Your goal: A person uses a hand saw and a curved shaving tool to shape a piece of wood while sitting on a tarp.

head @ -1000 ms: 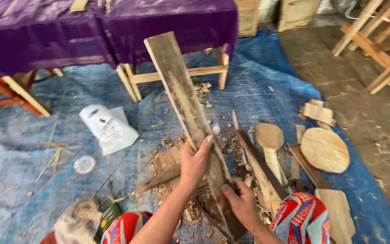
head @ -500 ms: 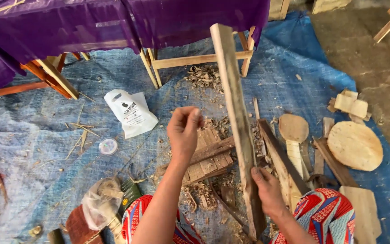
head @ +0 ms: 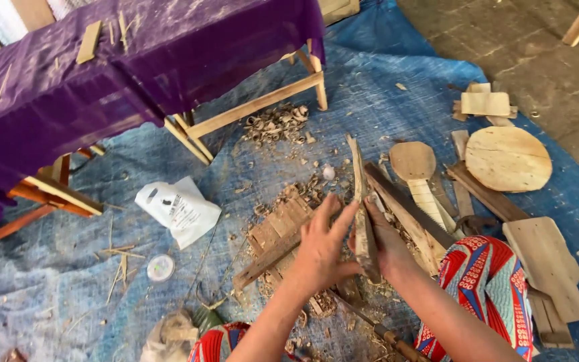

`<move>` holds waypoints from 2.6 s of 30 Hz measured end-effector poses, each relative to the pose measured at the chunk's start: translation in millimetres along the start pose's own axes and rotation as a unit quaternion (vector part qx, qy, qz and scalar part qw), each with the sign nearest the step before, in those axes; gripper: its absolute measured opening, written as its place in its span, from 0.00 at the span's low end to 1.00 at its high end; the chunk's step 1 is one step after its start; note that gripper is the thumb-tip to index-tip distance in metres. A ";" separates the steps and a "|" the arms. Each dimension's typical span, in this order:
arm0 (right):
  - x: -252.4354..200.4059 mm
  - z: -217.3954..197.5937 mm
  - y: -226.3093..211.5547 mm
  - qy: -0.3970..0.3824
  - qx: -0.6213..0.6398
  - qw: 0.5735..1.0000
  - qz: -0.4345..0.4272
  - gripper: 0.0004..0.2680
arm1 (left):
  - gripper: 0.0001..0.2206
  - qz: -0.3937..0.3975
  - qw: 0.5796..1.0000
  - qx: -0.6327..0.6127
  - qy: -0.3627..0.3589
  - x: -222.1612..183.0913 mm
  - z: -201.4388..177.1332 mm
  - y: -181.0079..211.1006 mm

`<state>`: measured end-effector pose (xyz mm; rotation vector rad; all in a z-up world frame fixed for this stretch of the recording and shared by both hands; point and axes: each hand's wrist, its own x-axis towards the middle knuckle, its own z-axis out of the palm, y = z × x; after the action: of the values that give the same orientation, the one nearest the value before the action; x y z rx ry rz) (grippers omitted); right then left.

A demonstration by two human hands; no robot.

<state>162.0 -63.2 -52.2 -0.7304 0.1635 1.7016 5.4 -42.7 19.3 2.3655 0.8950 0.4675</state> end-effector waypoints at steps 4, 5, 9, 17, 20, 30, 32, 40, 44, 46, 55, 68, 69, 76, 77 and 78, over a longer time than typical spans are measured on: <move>16.1 -7.8 4.3 0.081 -0.002 0.996 -0.033 0.13 | 0.49 0.059 0.981 -0.065 0.173 -1.6 80.4 -20.4; 27.8 -16.9 6.4 0.079 0.008 0.996 -0.033 0.12 | 0.46 0.055 0.965 -0.101 0.237 -2.6 95.6 -24.1; 5.3 12.6 10.1 0.107 -0.049 0.991 -0.061 0.16 | 0.41 0.098 0.924 -0.095 0.357 10.2 83.3 6.9; -1.0 29.6 -23.4 -0.040 -0.164 0.975 -0.145 0.21 | 0.31 -0.141 0.754 -0.527 0.366 6.6 -36.0 25.3; 22.4 -21.1 -58.5 0.054 -0.028 0.993 -0.103 0.26 | 0.26 -0.113 0.617 -0.679 0.380 -1.4 -43.2 -6.7; -9.6 -27.0 -85.1 0.069 0.014 0.982 -0.175 0.31 | 0.25 -0.012 0.475 -0.740 0.476 -26.6 -67.4 -79.0; -6.8 -33.4 -87.0 0.063 0.033 0.985 -0.157 0.24 | 0.26 -0.030 0.468 -0.733 0.492 -25.7 -66.6 -80.8; 19.3 -56.4 -70.0 0.054 -0.010 0.987 -0.150 0.23 | 0.27 -0.088 0.487 -0.705 0.509 -12.2 -77.7 -43.9; 19.4 -53.9 -13.3 0.041 -0.444 0.894 -0.047 0.11 | 0.32 -0.118 0.503 -0.638 0.571 -16.4 -116.4 -13.9; 28.0 -135.8 20.6 0.011 -0.629 0.776 0.033 0.02 | 0.30 -0.100 0.534 -0.626 0.559 -30.3 -110.7 -39.9; 8.0 -298.1 106.1 -0.065 -0.750 0.613 0.242 0.09 | 0.38 -0.069 0.635 -0.501 0.584 -51.2 -110.6 -74.4; -76.2 -227.7 45.5 0.024 -0.180 0.961 0.211 0.15 | 0.29 -0.052 0.625 -0.442 0.642 -59.0 -112.7 -80.8; -79.2 -222.0 43.5 0.023 -0.177 0.961 0.211 0.15 | 0.29 -0.052 0.627 -0.440 0.640 -56.4 -108.6 -84.9; -64.5 -232.7 36.8 -0.060 -0.146 0.976 0.149 0.15 | 0.24 -0.008 0.694 -0.399 0.600 -47.7 -89.6 -94.6; -62.3 -225.5 34.2 -0.077 -0.163 0.974 0.136 0.15 | 0.24 -0.001 0.703 -0.391 0.594 -47.4 -89.4 -94.2; -61.6 -211.1 31.0 -0.084 -0.168 0.973 0.134 0.15 | 0.24 0.005 0.701 -0.388 0.598 -45.7 -89.7 -92.9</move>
<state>218.4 -224.4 -194.2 -0.8350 -0.1547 2.0699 -117.4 17.5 27.0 1.0605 0.8591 2.0349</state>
